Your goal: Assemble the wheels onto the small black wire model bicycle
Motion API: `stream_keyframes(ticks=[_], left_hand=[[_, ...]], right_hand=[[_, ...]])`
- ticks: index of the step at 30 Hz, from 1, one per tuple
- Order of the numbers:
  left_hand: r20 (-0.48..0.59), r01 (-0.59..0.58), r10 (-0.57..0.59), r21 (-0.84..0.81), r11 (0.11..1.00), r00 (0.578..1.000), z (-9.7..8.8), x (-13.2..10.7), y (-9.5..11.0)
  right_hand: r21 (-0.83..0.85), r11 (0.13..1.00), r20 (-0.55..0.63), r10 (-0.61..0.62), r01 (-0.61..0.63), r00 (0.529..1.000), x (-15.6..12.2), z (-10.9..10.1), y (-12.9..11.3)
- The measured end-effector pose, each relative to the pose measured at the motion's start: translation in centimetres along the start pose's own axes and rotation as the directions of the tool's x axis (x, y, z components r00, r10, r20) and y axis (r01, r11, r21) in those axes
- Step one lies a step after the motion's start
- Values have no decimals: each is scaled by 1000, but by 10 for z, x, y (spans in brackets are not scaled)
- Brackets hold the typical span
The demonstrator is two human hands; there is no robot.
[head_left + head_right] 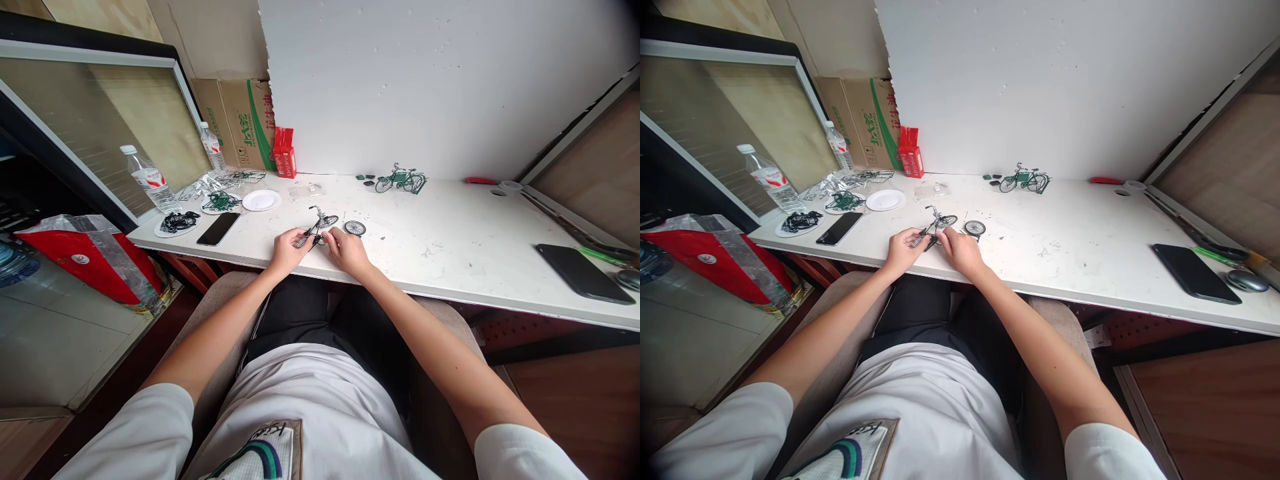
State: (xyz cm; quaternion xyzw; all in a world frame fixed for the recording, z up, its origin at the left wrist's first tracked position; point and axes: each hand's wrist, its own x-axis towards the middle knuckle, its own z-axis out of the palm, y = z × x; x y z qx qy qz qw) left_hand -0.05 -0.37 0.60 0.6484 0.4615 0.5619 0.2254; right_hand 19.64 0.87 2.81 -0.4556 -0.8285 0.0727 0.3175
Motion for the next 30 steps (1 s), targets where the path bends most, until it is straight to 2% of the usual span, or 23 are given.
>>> stream_keyframes(ticks=[8, 14, 20, 25, 30], left_hand=[[-14, 13, -14, -49, 999, 1000, 1, 2, -6], [-21, 9, -11, -53, 999, 1000, 0, 2, -5], [33, -72, 70, 41, 997, 997, -1, 0, 0], [5, 5, -4, -53, 999, 1000, 0, 2, -5], [-3, 12, -12, -64, 998, 1000, 1, 3, -8]], right_hand=[[59, 994, -18, -96, 97, 995, -3, 2, 0], [-77, 993, -2, -93, 92, 996, -2, 3, -3], [-204, 968, -6, -152, 148, 988, -4, 3, -9], [-180, 976, -56, -132, 120, 990, -6, 2, -8], [-144, 987, -101, -85, 70, 991, -5, 2, -8]])
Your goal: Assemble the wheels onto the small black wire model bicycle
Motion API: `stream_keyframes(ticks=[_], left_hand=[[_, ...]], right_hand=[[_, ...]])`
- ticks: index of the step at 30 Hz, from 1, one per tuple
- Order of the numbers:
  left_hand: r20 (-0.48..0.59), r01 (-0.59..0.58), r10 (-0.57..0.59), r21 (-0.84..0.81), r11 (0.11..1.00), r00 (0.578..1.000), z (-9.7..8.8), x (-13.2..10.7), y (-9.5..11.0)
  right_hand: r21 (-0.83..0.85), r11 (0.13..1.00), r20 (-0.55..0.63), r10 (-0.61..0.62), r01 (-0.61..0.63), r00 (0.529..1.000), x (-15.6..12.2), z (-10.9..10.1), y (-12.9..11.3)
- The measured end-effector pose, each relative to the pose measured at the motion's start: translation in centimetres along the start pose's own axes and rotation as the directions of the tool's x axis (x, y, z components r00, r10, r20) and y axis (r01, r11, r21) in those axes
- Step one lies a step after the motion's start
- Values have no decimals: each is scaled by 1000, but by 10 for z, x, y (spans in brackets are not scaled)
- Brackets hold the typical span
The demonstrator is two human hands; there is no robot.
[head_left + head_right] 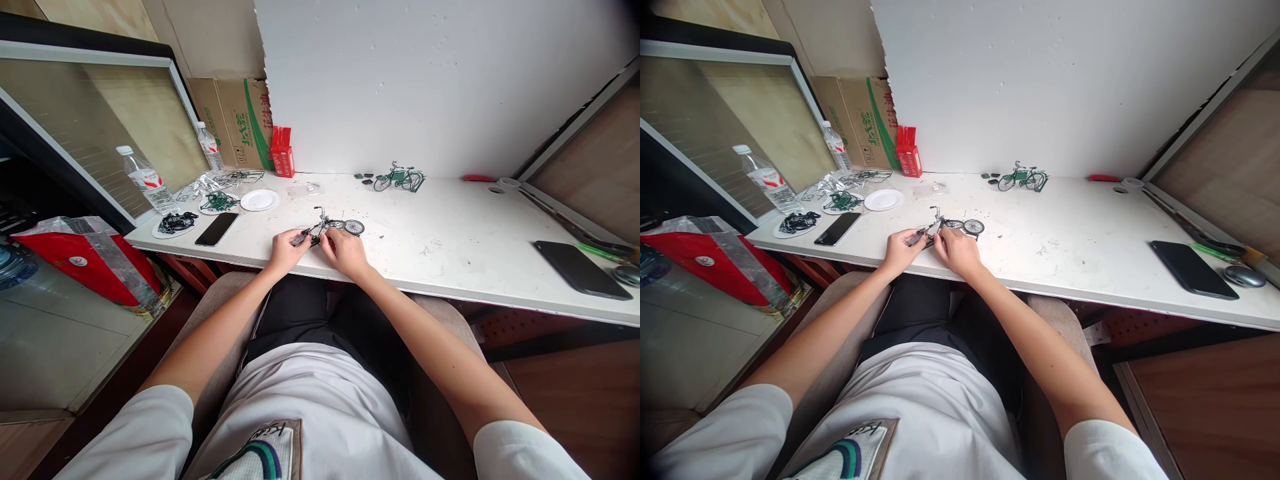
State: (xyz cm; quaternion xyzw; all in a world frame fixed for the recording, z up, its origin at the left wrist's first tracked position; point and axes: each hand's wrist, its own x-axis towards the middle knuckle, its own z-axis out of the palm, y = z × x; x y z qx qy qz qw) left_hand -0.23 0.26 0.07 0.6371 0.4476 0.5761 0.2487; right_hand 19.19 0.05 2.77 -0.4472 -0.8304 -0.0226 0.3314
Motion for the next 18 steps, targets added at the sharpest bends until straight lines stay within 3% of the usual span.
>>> stream_keyframes(ticks=[18], left_hand=[[4, 65, -65, -69, 995, 998, 0, 1, 0]], right_hand=[[-4, 1000, 16, 7, -7, 1000, 1, 2, 1]])
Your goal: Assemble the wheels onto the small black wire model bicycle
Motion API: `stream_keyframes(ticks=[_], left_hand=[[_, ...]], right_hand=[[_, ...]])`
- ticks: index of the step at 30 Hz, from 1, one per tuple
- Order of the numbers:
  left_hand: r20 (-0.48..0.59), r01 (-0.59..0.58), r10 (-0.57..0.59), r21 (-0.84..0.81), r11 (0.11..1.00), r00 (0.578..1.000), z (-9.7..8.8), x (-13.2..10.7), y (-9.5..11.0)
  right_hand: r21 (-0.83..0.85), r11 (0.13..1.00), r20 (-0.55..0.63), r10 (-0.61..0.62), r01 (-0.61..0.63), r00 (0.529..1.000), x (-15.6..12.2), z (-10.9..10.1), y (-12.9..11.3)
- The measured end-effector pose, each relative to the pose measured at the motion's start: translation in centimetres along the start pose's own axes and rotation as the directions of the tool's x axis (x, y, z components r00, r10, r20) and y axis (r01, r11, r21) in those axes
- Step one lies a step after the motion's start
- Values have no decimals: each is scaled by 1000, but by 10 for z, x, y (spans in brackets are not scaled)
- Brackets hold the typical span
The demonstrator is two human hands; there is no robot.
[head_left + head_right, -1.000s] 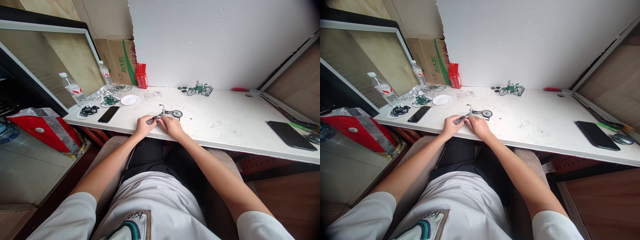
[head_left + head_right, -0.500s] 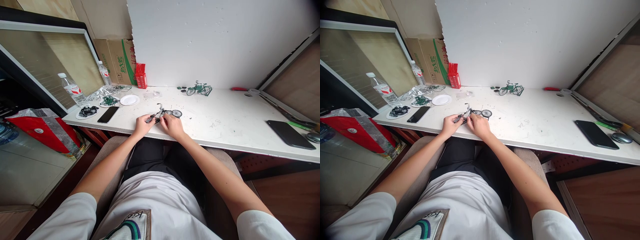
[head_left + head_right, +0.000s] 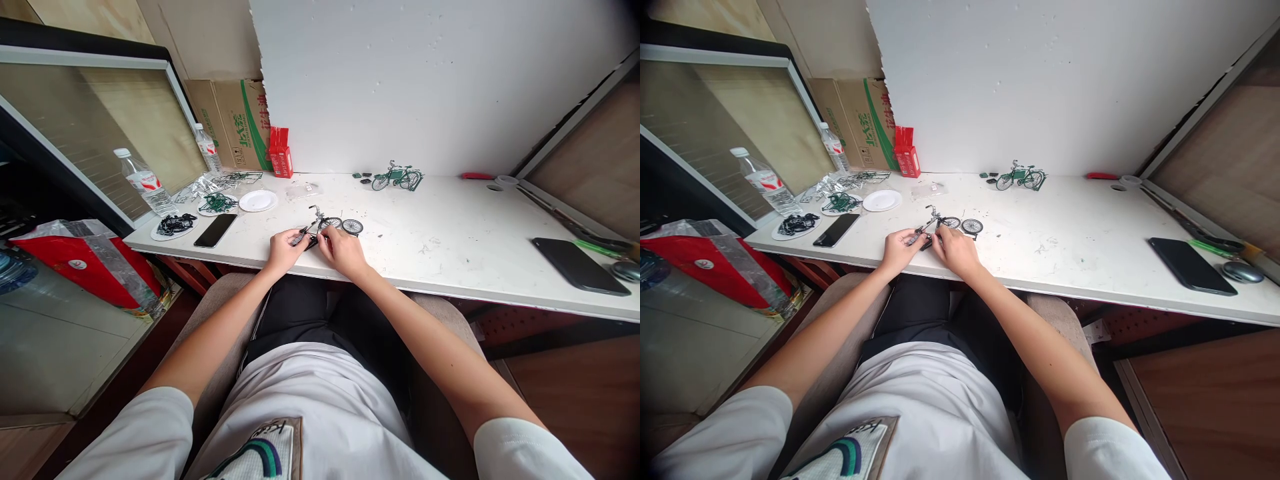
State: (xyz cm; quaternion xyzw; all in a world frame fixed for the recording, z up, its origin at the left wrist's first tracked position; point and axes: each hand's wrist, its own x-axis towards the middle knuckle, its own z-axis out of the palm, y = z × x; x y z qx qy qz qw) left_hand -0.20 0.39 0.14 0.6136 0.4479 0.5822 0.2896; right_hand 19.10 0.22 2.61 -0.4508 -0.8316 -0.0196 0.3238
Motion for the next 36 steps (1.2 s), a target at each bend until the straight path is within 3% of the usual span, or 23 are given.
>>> stream_keyframes(ticks=[13, 19, 25, 30, 36], left_hand=[[15, -20, 20, 8, 1000, 1000, 0, -1, 4], [15, -40, 39, 87, 995, 999, -1, -2, 5], [2, -128, 132, 251, 960, 991, 1, -8, 8], [-5, -100, 104, 226, 969, 995, 3, -8, 9], [12, -126, 127, 236, 963, 992, 1, -7, 5]], right_hand=[[-9, 1000, -31, -10, 10, 999, 0, -1, -2], [-18, 1000, -18, -1, 1, 1000, 1, -1, -2], [-73, 997, 7, 29, -29, 1000, 2, 0, -3], [-125, 992, 25, 29, -26, 999, 1, 1, -2], [35, 999, -18, -31, 31, 999, 0, 0, 0]])
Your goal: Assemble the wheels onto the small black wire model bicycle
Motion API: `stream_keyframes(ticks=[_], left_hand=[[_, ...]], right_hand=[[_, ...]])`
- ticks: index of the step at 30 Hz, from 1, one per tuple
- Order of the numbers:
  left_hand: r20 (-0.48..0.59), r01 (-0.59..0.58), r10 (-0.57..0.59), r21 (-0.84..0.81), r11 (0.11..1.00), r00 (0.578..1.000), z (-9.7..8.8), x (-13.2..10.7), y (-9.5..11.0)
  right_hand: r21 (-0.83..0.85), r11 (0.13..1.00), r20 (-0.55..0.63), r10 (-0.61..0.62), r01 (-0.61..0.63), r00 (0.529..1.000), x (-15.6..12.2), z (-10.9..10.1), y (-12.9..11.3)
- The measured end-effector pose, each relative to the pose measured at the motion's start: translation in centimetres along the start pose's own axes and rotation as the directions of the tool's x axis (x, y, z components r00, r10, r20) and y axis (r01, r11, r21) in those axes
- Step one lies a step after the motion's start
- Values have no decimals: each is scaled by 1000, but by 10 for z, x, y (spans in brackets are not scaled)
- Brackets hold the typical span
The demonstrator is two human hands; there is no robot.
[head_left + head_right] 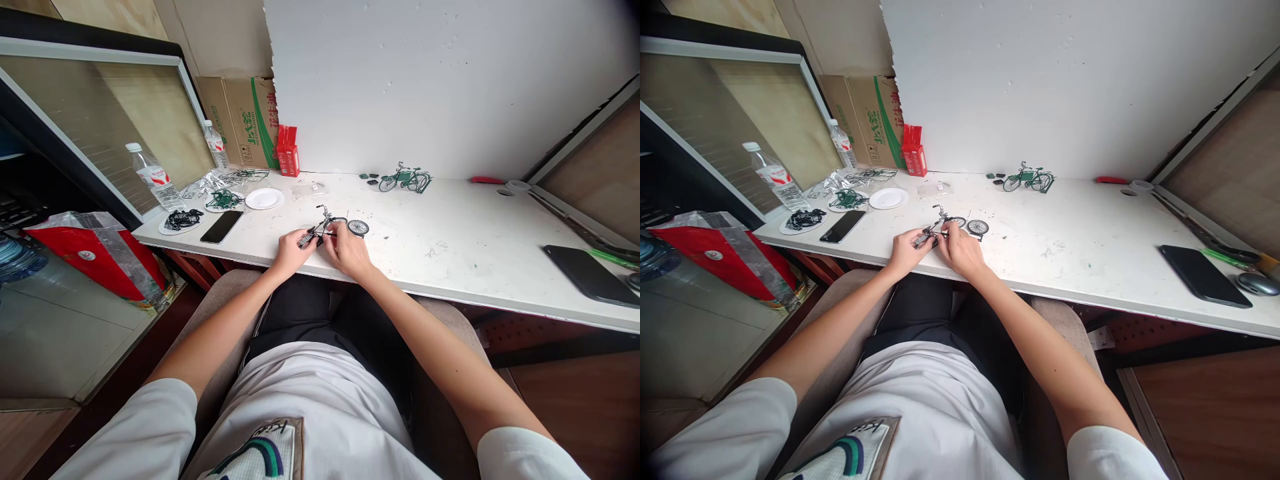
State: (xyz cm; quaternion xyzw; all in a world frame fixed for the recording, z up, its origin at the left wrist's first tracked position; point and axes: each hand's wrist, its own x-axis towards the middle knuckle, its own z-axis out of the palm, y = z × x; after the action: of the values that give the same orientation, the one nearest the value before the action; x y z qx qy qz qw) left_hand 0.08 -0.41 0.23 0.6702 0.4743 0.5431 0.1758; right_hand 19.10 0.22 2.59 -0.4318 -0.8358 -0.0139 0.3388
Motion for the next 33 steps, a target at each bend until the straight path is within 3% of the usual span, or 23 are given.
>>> stream_keyframes(ticks=[8, 15, 25, 33], left_hand=[[2, 35, -35, -95, 995, 999, 0, 1, 0], [53, 47, -40, -125, 991, 998, -2, 0, 2], [38, 34, -30, -104, 994, 999, -1, 1, -3], [24, 27, -25, -82, 996, 999, 2, 0, -6]], right_hand=[[-21, 1000, 15, -8, 8, 1000, 1, 6, 5], [-141, 988, 50, 76, -68, 996, 1, 4, 4], [18, 1000, 52, 13, -14, 999, 0, -1, 2], [-125, 992, 105, 32, -19, 994, 2, -1, 0]])
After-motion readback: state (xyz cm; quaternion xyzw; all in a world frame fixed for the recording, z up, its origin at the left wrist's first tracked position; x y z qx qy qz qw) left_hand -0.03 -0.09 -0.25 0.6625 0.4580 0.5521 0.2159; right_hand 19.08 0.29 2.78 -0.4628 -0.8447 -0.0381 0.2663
